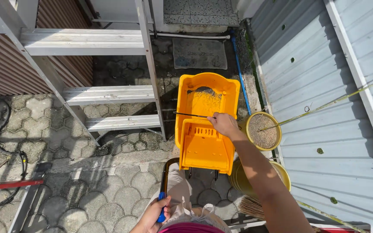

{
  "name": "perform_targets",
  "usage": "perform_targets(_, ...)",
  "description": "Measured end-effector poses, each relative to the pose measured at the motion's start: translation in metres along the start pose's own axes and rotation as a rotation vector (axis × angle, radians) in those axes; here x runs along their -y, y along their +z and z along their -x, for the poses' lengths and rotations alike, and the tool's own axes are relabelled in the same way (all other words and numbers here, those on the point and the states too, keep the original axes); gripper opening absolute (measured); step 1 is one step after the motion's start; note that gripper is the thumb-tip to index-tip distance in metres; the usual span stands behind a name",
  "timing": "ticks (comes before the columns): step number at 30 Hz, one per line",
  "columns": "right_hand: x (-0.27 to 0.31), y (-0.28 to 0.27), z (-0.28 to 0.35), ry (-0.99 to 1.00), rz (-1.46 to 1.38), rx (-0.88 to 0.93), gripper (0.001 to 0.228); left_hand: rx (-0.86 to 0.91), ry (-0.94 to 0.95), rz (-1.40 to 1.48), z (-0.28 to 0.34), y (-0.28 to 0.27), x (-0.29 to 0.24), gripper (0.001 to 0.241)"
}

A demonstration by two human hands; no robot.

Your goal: The person carries a yellow mop bucket and a mop from an outdoor area into a bathroom. They fill a smaller bucket with water from a tap, pour it into the mop bucket, and then return to the outdoor area. The person then brings the mop and bucket back into the bathroom, refills the smaller bucket, and pours it into the mop bucket again before leaving the bathroom.

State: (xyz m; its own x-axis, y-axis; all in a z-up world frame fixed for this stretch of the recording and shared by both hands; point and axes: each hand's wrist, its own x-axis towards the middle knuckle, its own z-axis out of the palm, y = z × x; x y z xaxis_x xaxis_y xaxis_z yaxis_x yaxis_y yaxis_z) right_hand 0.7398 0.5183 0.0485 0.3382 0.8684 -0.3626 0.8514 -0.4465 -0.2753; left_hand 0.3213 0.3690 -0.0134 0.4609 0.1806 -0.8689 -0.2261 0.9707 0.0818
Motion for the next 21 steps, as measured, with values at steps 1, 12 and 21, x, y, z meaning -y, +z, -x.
perform_targets(1,-0.007,-0.001,-0.022,-0.005,0.001,0.003,0.049,-0.002,0.003,0.005,-0.019,0.011,-0.013,0.015)
perform_targets(12,-0.057,-0.132,-0.266,-0.011,-0.018,0.042,0.054,-0.025,0.007,0.052,-0.135,0.201,-0.170,0.018)
perform_targets(21,-0.134,-0.182,-0.496,-0.084,-0.009,0.077,0.056,0.022,0.086,0.228,-0.279,0.344,-0.268,0.022)
